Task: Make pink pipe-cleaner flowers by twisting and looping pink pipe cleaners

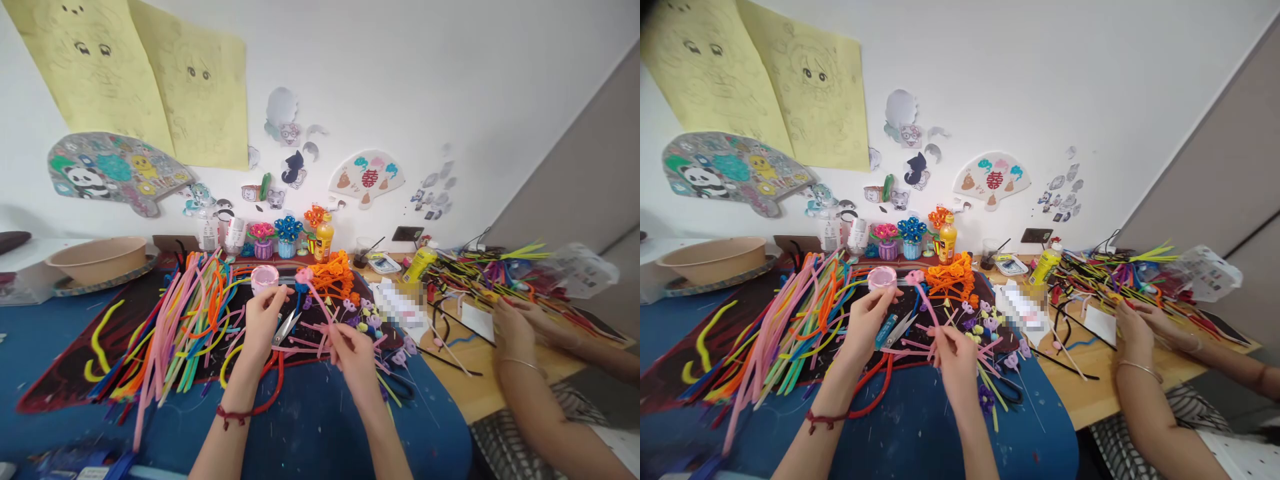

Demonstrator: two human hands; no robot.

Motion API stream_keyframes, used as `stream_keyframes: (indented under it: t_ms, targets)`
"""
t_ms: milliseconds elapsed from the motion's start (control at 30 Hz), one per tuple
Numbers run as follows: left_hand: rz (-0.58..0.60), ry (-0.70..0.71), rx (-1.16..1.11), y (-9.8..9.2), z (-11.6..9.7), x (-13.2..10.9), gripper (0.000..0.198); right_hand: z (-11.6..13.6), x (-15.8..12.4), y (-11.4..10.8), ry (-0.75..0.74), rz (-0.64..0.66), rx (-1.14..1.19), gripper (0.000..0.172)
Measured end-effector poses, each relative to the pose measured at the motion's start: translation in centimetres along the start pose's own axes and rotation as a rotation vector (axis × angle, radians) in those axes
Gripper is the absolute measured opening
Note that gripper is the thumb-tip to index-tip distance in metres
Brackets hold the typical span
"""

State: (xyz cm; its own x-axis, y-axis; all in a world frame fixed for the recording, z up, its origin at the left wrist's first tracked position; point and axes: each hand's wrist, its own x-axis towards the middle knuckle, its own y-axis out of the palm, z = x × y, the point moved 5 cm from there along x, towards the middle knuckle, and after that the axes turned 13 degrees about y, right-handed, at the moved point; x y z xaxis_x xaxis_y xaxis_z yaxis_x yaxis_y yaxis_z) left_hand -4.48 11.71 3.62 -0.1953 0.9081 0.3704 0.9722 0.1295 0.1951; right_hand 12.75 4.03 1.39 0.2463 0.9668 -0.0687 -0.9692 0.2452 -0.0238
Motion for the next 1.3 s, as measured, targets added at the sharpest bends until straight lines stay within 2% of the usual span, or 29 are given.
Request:
stream_keyframes:
  t_ms: [100, 200, 333, 500, 567, 633, 733, 900, 967, 1067, 1200, 1300]
  targets:
    - [-0.034, 0.021, 0.054, -0.7, 0.0, 0.3, 0.024, -0.2, 0.8, -2.8, -0.007, -0.119, -0.08, 0.047]
    - [-0.042, 0.035, 0.08, -0.9, -0.2, 0.3, 0.027, -1.0, 0.3, -5.6, -0.062, -0.223, -0.266, 0.046]
    - [-0.04, 0.046, 0.101, -1.1, -0.4, 0.5, 0.029, -1.8, -1.7, -8.3, -0.219, -0.275, -0.576, 0.042]
    - [0.004, 0.051, 0.131, -1.1, -0.5, 0.6, 0.028, -2.2, -3.7, -10.1, -0.278, -0.269, -0.656, 0.037]
    - [0.086, 0.046, 0.145, -0.6, -0.6, 0.4, 0.026, -2.4, -4.0, -10.2, -0.281, -0.257, -0.635, 0.035]
    - [0.217, 0.034, 0.159, 0.4, -0.9, 0.0, 0.025, -2.6, -4.1, -9.8, -0.29, -0.249, -0.607, 0.034]
    - [0.443, 0.012, 0.164, 2.1, -1.3, -1.1, 0.024, -2.6, -4.1, -8.9, -0.288, -0.243, -0.558, 0.032]
    - [0.887, 0.022, 0.172, 4.7, -0.9, -3.4, 0.032, -2.2, -4.4, -7.4, -0.331, -0.237, -0.496, 0.026]
    - [0.952, 0.017, 0.142, 5.3, -0.6, -4.0, 0.034, -2.2, -4.5, -7.0, -0.359, -0.231, -0.497, 0.024]
    - [0.92, -0.02, 0.08, 6.0, -0.1, -4.4, 0.036, -2.4, -4.5, -6.2, -0.405, -0.21, -0.5, 0.021]
    - [0.715, -0.122, 0.001, 6.1, 0.5, -4.1, 0.038, -3.1, -4.5, -5.2, -0.43, -0.179, -0.503, 0.016]
    - [0.628, -0.158, -0.02, 5.8, 0.9, -3.7, 0.038, -3.2, -4.5, -4.6, -0.389, -0.186, -0.501, 0.016]
